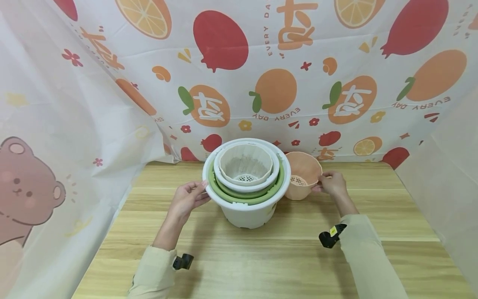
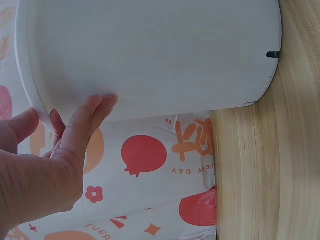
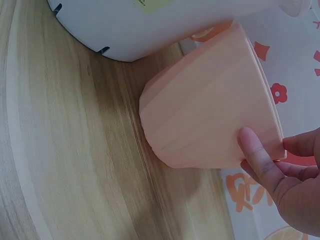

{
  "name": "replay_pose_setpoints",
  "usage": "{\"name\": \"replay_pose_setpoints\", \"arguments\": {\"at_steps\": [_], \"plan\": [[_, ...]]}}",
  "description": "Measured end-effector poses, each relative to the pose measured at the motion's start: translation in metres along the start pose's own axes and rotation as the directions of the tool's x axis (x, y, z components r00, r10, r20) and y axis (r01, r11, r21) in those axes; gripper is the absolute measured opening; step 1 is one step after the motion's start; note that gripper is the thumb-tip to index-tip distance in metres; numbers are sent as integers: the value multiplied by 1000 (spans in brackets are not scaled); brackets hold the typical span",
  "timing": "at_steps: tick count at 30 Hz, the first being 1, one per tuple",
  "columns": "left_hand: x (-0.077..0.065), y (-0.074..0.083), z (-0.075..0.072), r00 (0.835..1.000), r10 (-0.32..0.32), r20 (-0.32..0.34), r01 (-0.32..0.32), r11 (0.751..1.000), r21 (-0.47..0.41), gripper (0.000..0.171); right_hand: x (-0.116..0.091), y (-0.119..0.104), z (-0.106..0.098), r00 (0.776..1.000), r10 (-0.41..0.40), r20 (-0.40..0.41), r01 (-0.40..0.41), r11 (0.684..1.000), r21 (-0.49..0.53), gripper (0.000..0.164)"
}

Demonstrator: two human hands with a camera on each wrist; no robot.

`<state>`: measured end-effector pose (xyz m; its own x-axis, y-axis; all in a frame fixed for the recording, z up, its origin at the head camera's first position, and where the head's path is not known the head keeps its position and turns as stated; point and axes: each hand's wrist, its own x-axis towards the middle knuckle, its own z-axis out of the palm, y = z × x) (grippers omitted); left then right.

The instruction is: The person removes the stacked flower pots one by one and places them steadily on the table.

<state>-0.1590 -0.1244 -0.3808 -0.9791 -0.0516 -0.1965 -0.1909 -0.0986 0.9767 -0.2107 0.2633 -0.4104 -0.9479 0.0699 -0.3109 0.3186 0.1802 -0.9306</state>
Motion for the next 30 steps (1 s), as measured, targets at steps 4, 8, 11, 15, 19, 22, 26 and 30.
{"name": "replay_pose_setpoints", "arguments": {"at_steps": [4,8,11,15,19,22,26,30], "plan": [[1,0,1,1000,-2,-2,2,1000,4,27,2,-1,1,1000,12,-11,-12,1000,3,44],[1,0,2,1000,-3,-6,3,1000,5,26,4,0,1,1000,4,-13,-4,1000,1,43],[1,0,2,1000,-7,-9,7,1000,4,25,6,0,1,1000,-3,-13,3,1000,-4,43],[2,0,2,1000,-3,-5,3,1000,3,25,7,-2,2,1000,-9,-5,9,1000,-5,43],[1,1,2,1000,1,-10,-1,1000,6,25,6,-5,4,1000,-26,10,27,1000,-6,43],[1,1,1,1000,-2,-15,2,1000,7,24,5,-8,6,999,-35,20,35,999,-7,42],[1,1,1,1000,-3,-11,4,1000,9,24,5,-9,7,999,-28,31,28,1000,-7,42],[1,0,0,1000,1,-6,-1,1000,5,26,5,-11,8,999,-24,44,24,1000,0,43]]}}
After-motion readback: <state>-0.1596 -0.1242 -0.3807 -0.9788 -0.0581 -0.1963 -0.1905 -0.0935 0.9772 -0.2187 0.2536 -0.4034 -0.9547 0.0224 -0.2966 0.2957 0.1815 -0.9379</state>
